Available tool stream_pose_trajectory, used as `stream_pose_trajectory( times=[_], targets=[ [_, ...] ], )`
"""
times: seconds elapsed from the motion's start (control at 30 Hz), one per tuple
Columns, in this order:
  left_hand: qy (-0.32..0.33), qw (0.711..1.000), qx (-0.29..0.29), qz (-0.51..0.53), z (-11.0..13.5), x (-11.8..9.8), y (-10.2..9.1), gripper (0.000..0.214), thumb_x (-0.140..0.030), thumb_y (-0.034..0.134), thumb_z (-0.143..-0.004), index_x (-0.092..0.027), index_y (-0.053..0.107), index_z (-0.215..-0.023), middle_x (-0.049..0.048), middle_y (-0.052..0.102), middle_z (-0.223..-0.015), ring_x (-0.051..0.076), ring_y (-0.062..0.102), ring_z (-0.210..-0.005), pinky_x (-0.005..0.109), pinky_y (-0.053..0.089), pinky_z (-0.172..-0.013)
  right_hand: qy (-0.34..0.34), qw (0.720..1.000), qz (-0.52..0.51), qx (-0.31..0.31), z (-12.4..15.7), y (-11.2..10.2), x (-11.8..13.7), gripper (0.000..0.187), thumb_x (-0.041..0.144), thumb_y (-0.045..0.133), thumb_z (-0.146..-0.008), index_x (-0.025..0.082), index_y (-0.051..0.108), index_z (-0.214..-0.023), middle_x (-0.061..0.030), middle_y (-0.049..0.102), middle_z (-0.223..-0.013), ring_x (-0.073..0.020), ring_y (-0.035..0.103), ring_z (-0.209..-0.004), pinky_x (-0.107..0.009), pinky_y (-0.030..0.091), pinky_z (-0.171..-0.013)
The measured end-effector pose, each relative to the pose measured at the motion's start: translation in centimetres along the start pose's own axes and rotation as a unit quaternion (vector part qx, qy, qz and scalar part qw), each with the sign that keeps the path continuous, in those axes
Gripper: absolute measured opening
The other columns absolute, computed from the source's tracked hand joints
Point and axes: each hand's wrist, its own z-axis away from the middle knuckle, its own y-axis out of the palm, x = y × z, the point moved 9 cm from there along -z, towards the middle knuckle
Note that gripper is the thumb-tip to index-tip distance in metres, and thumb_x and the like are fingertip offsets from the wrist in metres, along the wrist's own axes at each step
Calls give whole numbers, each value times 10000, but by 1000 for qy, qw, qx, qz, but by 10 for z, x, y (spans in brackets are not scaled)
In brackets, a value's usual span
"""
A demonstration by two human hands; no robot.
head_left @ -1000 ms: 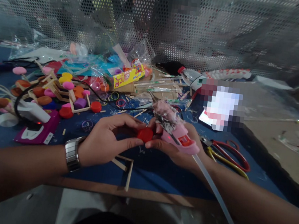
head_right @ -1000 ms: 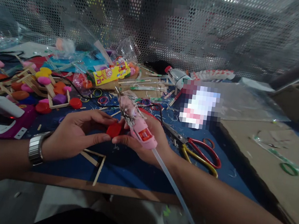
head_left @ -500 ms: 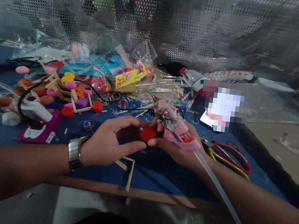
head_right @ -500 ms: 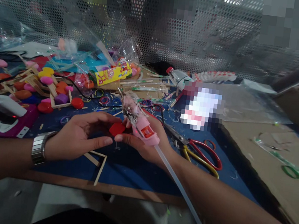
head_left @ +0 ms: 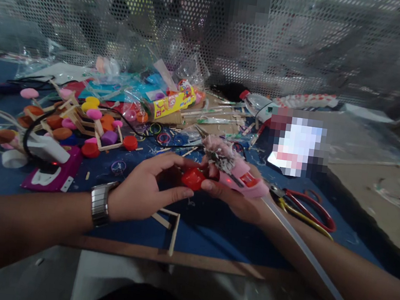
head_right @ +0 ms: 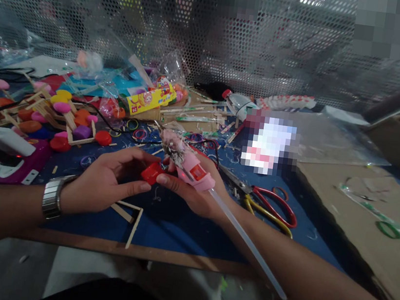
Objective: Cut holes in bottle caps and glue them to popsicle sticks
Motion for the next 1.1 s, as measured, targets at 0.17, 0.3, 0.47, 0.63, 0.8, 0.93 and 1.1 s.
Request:
stream_pose_trajectory(
  times=[0.17, 0.3, 0.47, 0.63, 0.8, 0.93, 1.1],
  targets=[
    [5, 999, -6, -40, -1, -1, -2, 383, -402, 725, -903, -149, 690, -1189, 107, 722, -1056, 218, 690, -929, 336, 557, -828, -6, 1000, 25, 1, 2, -3, -2, 339, 485, 856, -742, 251, 611, -752, 3, 647, -713, -190, 603, -645, -333, 519, -600],
    [17, 998, -17, -53, -2, -5, -5, 330, -413, 679, -937, -157, 720, -1141, 94, 737, -1043, 205, 681, -915, 308, 542, -812, -11, 999, 30, -7, 2, -4, 2, 363, 503, 870, -720, 259, 602, -735, -20, 687, -813, -221, 641, -716, -379, 553, -665],
    [-11, 1000, -17, -6, -2, -1, -3, 356, -476, 666, -936, -144, 725, -1051, 78, 749, -1000, 192, 691, -890, 278, 548, -810, -43, 999, 32, -2, 2, 0, 14, 363, 480, 864, -736, 261, 576, -704, -32, 726, -896, -239, 673, -786, -430, 578, -759],
    [-19, 1000, 4, -6, 0, 3, 1, 357, -429, 739, -880, -146, 709, -1096, 84, 725, -1025, 217, 687, -928, 309, 544, -824, -27, 999, 24, 0, 2, -1, 12, 324, 474, 852, -751, 271, 601, -729, -39, 739, -927, -240, 676, -774, -436, 584, -748],
    [-9, 1000, 3, -29, 0, -2, 0, 271, -379, 730, -892, -143, 704, -1024, 78, 721, -991, 202, 675, -905, 311, 531, -833, -31, 998, 46, 18, 3, 1, 13, 276, 451, 853, -749, 275, 643, -787, -25, 714, -844, -244, 676, -760, -416, 590, -730],
    [-15, 999, 3, -41, 0, -2, 0, 275, -383, 734, -884, -146, 699, -1018, 67, 724, -963, 193, 673, -876, 304, 534, -811, -53, 998, 20, 12, 4, 1, 14, 235, 429, 833, -781, 301, 686, -913, -19, 738, -904, -246, 705, -790, -412, 610, -754],
    [-26, 999, -8, -26, 0, 1, -1, 302, -398, 754, -864, -156, 711, -1040, 60, 738, -966, 192, 686, -875, 296, 547, -808, -73, 996, 43, 8, 4, 1, 20, 238, 427, 856, -757, 307, 705, -897, -24, 725, -883, -280, 709, -863, -467, 599, -878]
  ],
)
